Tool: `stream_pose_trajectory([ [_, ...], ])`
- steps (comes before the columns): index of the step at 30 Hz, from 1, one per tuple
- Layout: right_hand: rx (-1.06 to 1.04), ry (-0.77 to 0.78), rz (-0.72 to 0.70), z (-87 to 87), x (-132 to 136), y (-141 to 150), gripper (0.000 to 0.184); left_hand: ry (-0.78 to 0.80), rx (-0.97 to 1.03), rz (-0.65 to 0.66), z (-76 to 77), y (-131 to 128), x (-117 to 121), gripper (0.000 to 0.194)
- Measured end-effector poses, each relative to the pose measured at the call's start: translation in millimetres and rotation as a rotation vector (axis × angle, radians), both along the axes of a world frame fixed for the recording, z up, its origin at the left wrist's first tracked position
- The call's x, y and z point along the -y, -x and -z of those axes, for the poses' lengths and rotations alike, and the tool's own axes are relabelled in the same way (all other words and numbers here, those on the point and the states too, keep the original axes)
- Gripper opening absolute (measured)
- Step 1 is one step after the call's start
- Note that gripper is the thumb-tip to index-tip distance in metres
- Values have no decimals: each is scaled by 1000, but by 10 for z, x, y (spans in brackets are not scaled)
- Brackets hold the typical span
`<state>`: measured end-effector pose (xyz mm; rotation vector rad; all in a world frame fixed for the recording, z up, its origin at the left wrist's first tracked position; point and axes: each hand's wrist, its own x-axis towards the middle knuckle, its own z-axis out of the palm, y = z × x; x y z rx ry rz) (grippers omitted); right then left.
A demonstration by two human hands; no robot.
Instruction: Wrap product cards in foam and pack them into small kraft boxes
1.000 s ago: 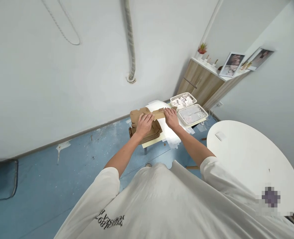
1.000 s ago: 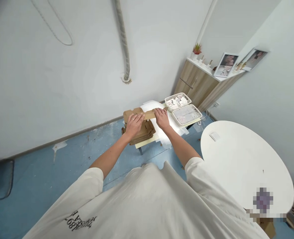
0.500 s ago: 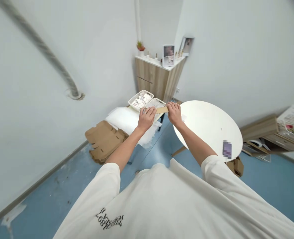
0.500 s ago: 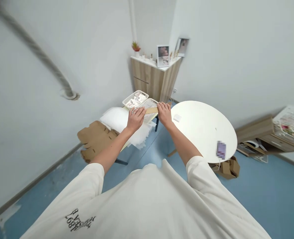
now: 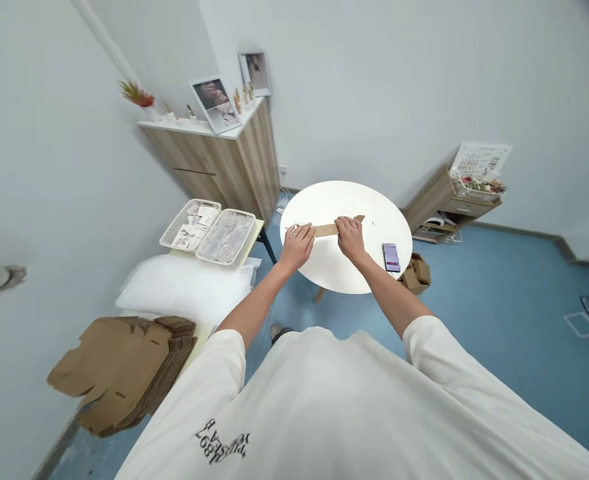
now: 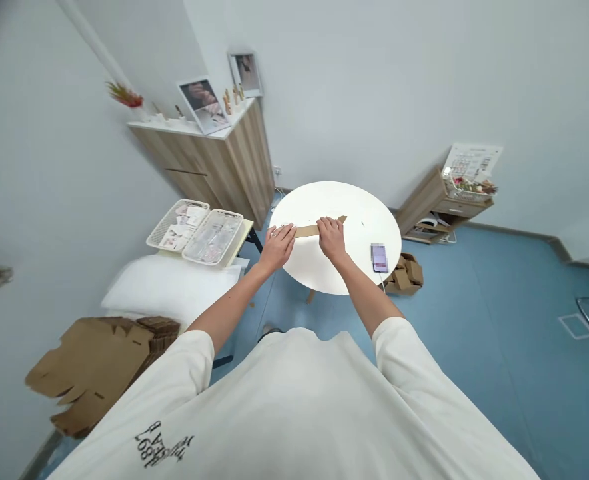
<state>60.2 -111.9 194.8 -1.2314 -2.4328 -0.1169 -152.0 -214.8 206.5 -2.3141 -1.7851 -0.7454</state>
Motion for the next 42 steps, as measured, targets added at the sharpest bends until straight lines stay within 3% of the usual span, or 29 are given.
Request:
stream_pose_trajectory([
  [7,35,89,148,289,-338,-383,61,85,9,136,288,-239,-686,51],
  [15,41,81,273,415,-1039,-376,59,106,67,276,484,-130,-1708,50],
  [19,44,138,309,630,-1161,-359,58,171,70,339,733,-54,-2003,49],
  [26,110,439,282,1297,-910,-391,54,493,-35,434,1465,29,-1943,52],
  [30,198,626,257,1611,-773,-421,56,714,-131,439,1781,6,-1841,61],
  [35,313,819,235,1902,-709,-478,63,893,-169,420,1995,-85,-1812,72],
  [42,308,854,150,2039,-792,-491,68,875,-185,399,2123,-281,-1810,66],
])
